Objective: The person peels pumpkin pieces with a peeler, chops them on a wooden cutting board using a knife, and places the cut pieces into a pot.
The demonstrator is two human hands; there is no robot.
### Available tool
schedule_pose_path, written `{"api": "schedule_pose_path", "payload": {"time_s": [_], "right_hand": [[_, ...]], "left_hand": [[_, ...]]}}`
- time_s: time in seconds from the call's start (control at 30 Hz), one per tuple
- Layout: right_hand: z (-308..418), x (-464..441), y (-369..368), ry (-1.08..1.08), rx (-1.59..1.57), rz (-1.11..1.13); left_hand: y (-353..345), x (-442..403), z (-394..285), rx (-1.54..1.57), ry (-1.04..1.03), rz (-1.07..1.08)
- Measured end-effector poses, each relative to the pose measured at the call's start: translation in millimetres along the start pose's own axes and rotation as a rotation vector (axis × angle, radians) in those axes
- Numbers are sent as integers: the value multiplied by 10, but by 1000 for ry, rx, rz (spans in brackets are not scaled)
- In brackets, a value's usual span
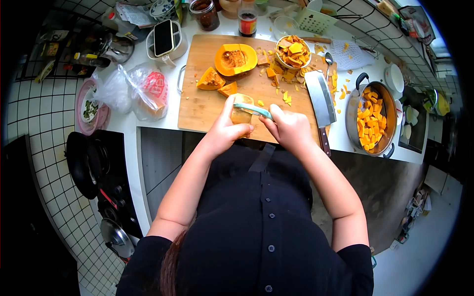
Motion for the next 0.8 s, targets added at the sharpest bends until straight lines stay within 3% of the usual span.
{"api": "schedule_pose_path", "payload": {"time_s": [0.2, 0.37, 0.53, 0.8], "right_hand": [[-89, -133, 208, 151, 48, -46], [40, -135, 102, -27, -97, -108], [-15, -201, 219, 129, 60, -88], [-174, -116, 198, 166, 41, -30]], "left_hand": [[-71, 10, -9, 43, -43, 46], [-170, -5, -57, 56, -180, -72], [-145, 47, 11, 32, -99, -4], [-48, 122, 59, 121, 48, 81]]}}
Point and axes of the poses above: each hand's wrist, its own x-axis away from the middle knuckle, its own y-axis out of the back of the hand, z = x × y, the point moved 4 cm from there along -x, towards the middle knuckle, and after that the axes turned 1 degree about x, right-handed, at the moved point
